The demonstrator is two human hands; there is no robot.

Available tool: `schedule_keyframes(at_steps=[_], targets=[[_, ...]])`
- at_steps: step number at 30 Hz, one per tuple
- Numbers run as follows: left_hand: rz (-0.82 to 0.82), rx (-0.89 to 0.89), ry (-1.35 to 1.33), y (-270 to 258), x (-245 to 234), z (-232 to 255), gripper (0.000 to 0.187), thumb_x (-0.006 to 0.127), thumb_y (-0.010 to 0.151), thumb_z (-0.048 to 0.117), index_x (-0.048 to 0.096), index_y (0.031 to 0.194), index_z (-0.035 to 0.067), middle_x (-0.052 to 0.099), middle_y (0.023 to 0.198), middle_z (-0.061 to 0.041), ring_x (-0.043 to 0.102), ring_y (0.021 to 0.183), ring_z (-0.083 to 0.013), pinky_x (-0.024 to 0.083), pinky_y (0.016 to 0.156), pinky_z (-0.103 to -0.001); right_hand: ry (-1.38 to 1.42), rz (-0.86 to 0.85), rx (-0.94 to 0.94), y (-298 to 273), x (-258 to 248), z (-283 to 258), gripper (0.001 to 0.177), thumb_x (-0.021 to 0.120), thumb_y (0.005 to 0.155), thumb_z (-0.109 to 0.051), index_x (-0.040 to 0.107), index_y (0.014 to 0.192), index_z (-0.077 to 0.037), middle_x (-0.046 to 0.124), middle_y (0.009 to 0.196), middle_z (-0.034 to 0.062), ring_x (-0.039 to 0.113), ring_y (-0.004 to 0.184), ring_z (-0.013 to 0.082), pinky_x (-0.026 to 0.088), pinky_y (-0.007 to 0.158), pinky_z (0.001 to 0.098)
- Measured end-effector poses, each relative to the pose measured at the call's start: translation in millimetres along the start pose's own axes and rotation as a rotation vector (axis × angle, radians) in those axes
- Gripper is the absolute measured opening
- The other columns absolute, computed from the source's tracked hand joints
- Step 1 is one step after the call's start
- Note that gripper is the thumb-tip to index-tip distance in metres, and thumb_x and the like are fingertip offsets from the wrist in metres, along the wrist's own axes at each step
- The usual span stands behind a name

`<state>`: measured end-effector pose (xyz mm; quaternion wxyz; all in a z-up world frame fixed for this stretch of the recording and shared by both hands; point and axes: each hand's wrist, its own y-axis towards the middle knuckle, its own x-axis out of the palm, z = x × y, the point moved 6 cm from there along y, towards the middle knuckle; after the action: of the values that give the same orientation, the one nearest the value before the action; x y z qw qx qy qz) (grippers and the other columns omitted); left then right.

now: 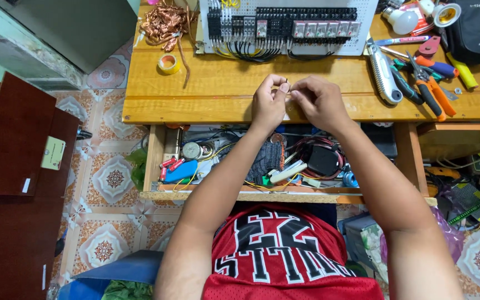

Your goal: Preparing electrical wires by stripping insulation and twisting ends for connection to a control panel

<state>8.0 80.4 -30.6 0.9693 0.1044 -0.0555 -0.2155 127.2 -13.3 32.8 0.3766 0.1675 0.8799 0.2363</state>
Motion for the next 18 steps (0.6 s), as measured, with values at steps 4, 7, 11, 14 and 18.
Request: schedule_keyframes(at_steps=[4,7,11,14,18], targets=[[-0.007,0.063,-0.033,-2.7,-0.2,13.8,0.009,0.059,0.099,0.009,0.068,0.099,0.012,0.067,0.083,-0.002,0.056,0.054,-0.008,0.047,0.05,-0.023,0.05,-0.004,0.028,-6.8,-13.8,-3.2,0.004,0.077,0.097,-0.006,0.076,0.101,-0.008,0.065,0.076,0.0114,0.064,0.069,0.031,0.05,0.068,0.0403],[-0.004,0.239,0.06,-6.9,1.2,34.7,0.005,0.064,0.097,0.011,0.069,0.095,0.012,0.065,0.084,-0.002,0.055,0.053,-0.0102,0.043,0.05,-0.025,0.02,-0.033,-0.009,-6.8,-29.5,-16.4,0.004,0.076,0.097,-0.004,0.076,0.1,-0.008,0.065,0.075,0.012,0.064,0.068,0.0323,0.049,0.067,0.0388],[-0.144,0.484,0.018,-27.4,13.5,77.8,0.01,0.064,0.1,0.013,0.069,0.092,0.015,0.066,0.088,0.001,0.052,0.058,-0.0126,0.045,0.056,-0.026,0.105,-0.075,-0.031,-12.8,-44.5,-16.7,0.006,0.077,0.095,-0.001,0.077,0.097,-0.007,0.064,0.074,0.0102,0.06,0.065,0.0262,0.048,0.067,0.0373],[-0.198,0.522,-0.012,-31.1,16.9,92.9,0.009,0.066,0.099,0.014,0.069,0.09,0.015,0.067,0.088,0.002,0.052,0.058,-0.0124,0.044,0.056,-0.025,0.152,-0.06,-0.021,-17.0,-41.2,-9.6,0.009,0.078,0.095,-0.002,0.078,0.097,-0.01,0.064,0.075,0.005,0.059,0.066,0.0221,0.048,0.07,0.0338],[-0.197,0.472,0.051,-14.2,9.6,60.4,0.004,0.069,0.098,0.016,0.071,0.095,0.015,0.066,0.085,-0.002,0.053,0.056,-0.0137,0.045,0.054,-0.027,0.117,-0.187,0.009,-11.0,-42.0,-15.0,0.003,0.077,0.096,-0.007,0.076,0.099,-0.007,0.07,0.081,0.0124,0.067,0.071,0.0319,0.051,0.073,0.0416]])
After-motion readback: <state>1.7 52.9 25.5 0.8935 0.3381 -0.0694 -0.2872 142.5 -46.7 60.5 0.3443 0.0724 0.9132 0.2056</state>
